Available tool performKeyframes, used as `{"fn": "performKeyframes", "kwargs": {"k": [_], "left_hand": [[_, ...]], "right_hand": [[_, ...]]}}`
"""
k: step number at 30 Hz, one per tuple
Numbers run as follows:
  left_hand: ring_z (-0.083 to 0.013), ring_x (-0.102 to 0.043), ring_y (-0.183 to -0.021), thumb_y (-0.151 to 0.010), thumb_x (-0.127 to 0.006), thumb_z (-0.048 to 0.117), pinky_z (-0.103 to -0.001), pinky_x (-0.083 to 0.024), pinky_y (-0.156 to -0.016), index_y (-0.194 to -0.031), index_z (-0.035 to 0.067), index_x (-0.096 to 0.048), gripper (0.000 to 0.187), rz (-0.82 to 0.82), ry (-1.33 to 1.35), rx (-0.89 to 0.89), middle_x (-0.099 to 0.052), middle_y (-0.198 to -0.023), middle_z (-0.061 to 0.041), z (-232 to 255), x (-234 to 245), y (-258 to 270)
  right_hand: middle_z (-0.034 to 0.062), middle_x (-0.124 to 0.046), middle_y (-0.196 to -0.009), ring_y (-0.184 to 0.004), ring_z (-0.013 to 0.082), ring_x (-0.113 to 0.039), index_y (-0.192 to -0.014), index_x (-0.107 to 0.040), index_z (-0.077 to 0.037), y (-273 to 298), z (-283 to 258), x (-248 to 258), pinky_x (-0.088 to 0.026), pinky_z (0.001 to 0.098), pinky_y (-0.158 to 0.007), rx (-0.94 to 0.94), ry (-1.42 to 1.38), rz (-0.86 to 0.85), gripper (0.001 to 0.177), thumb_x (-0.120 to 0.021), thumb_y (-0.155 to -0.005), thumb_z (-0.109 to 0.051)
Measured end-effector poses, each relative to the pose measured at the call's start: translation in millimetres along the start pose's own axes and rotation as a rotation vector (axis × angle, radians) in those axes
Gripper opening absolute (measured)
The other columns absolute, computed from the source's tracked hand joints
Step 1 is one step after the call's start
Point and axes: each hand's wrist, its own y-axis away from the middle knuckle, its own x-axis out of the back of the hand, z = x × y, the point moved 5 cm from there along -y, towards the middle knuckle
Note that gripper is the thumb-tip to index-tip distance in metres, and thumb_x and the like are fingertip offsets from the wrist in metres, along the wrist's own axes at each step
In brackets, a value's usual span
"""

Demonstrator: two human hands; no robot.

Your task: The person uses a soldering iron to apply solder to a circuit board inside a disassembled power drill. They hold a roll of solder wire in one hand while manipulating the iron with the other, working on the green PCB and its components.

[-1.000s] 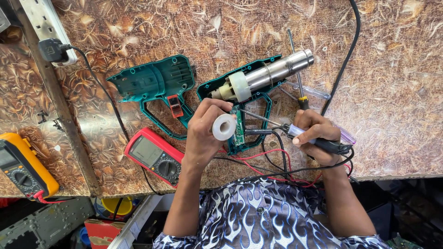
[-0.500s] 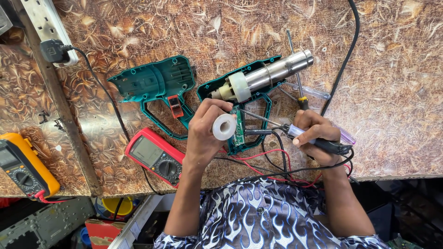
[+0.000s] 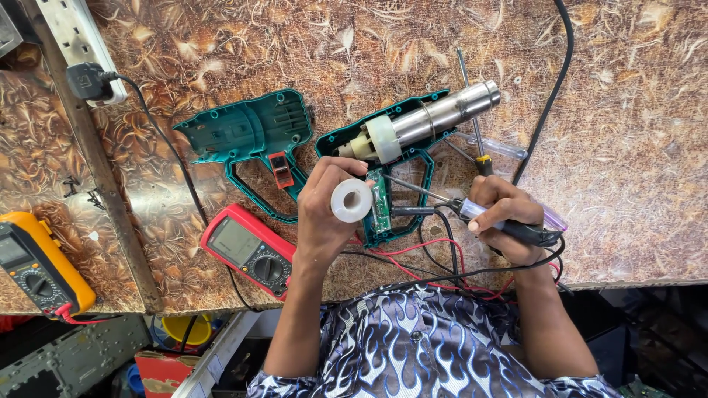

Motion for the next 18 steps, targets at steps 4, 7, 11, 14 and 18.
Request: {"fn": "performKeyframes", "kwargs": {"k": [4,7,11,14,18], "left_hand": [[-0.0312,-0.074,-0.096,-0.09,-0.077,0.0,-0.042,-0.059,-0.084,-0.079,0.004,-0.058,0.022,0.012,-0.003,-0.007,-0.067,-0.095,-0.009,1,1,0],[-0.0317,-0.074,-0.095,-0.089,-0.078,0.0,-0.041,-0.059,-0.083,-0.079,0.003,-0.058,0.023,0.019,-0.006,-0.014,-0.067,-0.094,-0.009,2,2,-1],[-0.0308,-0.074,-0.094,-0.089,-0.078,0.001,-0.041,-0.059,-0.083,-0.079,0.004,-0.058,0.022,0.038,-0.009,-0.02,-0.068,-0.094,-0.009,2,4,0],[-0.0296,-0.074,-0.093,-0.089,-0.078,0.0,-0.04,-0.059,-0.082,-0.08,0.004,-0.058,0.022,0.069,-0.012,-0.026,-0.068,-0.093,-0.009,3,6,0],[-0.0291,-0.075,-0.091,-0.09,-0.077,-0.001,-0.038,-0.058,-0.079,-0.082,0.004,-0.058,0.021,0.125,0.005,0.007,-0.069,-0.092,-0.009,8,12,0]], "right_hand": [[0.0088,-0.045,-0.068,-0.057,0.0199,-0.044,-0.076,-0.074,-0.001,-1,0,0,-0.044,0.0364,-0.06,0.003,-0.004,-0.005,0.006,-0.071,-0.075,0.004],[0.0086,-0.045,-0.069,-0.058,0.0191,-0.044,-0.076,-0.074,-0.002,-2,0,0,-0.043,0.0358,-0.061,0.008,-0.01,0.01,0.006,-0.07,-0.075,0.004],[0.0089,-0.045,-0.069,-0.058,0.019,-0.045,-0.075,-0.073,-0.001,-3,-1,-1,-0.044,0.0355,-0.061,0.007,-0.016,0.023,0.007,-0.07,-0.075,0.005],[0.0089,-0.045,-0.068,-0.058,0.0185,-0.043,-0.074,-0.072,-0.002,-4,-3,-3,-0.042,0.0349,-0.06,0.009,-0.016,0.049,0.008,-0.07,-0.074,0.006],[0.008,-0.044,-0.068,-0.058,0.0175,-0.042,-0.074,-0.071,-0.003,-3,-5,-2,-0.04,0.0334,-0.06,0.027,-0.025,0.09,0.009,-0.07,-0.073,0.007]]}}
